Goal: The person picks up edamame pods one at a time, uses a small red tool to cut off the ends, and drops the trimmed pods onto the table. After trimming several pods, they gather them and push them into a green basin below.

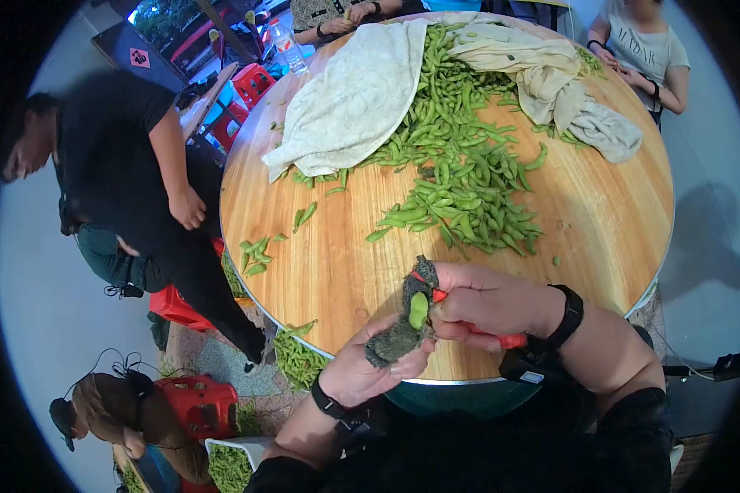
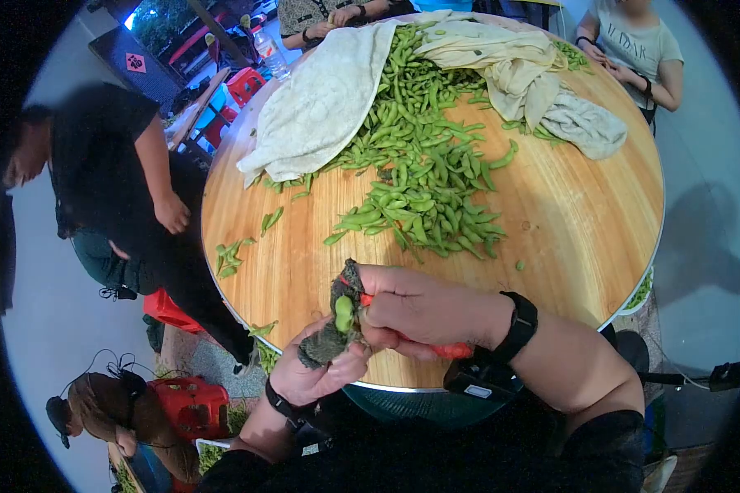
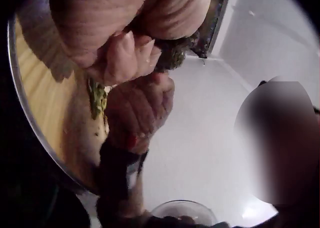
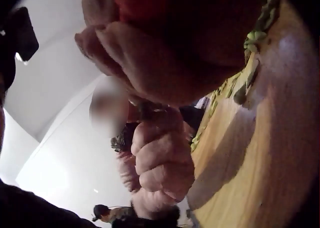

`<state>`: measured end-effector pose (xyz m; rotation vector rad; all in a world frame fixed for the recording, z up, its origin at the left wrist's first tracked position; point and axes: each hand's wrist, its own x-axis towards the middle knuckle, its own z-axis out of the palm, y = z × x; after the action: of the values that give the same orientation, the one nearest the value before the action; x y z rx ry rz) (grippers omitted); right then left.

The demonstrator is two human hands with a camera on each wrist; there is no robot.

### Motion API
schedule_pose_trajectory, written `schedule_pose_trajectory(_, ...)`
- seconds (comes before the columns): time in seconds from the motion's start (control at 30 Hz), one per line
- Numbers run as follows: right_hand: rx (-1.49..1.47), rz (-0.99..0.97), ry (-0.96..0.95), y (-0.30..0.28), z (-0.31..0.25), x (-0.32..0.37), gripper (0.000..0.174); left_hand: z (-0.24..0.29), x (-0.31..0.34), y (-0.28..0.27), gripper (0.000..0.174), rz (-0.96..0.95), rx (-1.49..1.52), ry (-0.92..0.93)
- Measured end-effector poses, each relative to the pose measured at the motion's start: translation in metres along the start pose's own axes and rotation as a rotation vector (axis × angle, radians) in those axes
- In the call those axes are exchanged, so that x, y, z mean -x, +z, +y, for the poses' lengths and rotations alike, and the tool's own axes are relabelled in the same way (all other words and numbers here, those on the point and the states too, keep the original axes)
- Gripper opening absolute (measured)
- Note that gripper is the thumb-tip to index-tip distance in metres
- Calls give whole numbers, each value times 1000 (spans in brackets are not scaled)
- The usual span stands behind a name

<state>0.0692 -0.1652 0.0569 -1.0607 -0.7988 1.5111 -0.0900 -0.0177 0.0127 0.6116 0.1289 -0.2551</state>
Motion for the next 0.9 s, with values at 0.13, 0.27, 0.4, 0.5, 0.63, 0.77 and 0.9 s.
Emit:
schedule_pose_trajectory(0.13,-11,97,-41,2,-1,2,9,-3,-10,8,15,128,-150,57)
schedule_pose_trajectory(0.27,369,346,-216,-5,9,-4,11,-6,-14,-5,11,339,-1184,471)
schedule_pose_trajectory(0.4,993,510,-437,-1,24,-8,17,4,-13,-9,16,367,-1161,453)
schedule_pose_trajectory(0.5,1087,403,-498,-1,25,-7,17,10,-23,-3,13,273,-1242,452)
schedule_pose_trajectory(0.63,1072,344,-461,-10,22,-6,18,10,-23,0,18,243,-1047,259)
schedule_pose_trajectory(0.77,819,215,-258,-16,12,-4,15,17,-17,9,18,296,-888,-18)
schedule_pose_trajectory(0.9,386,137,-25,-12,7,-2,14,17,-15,8,17,297,-597,-89)
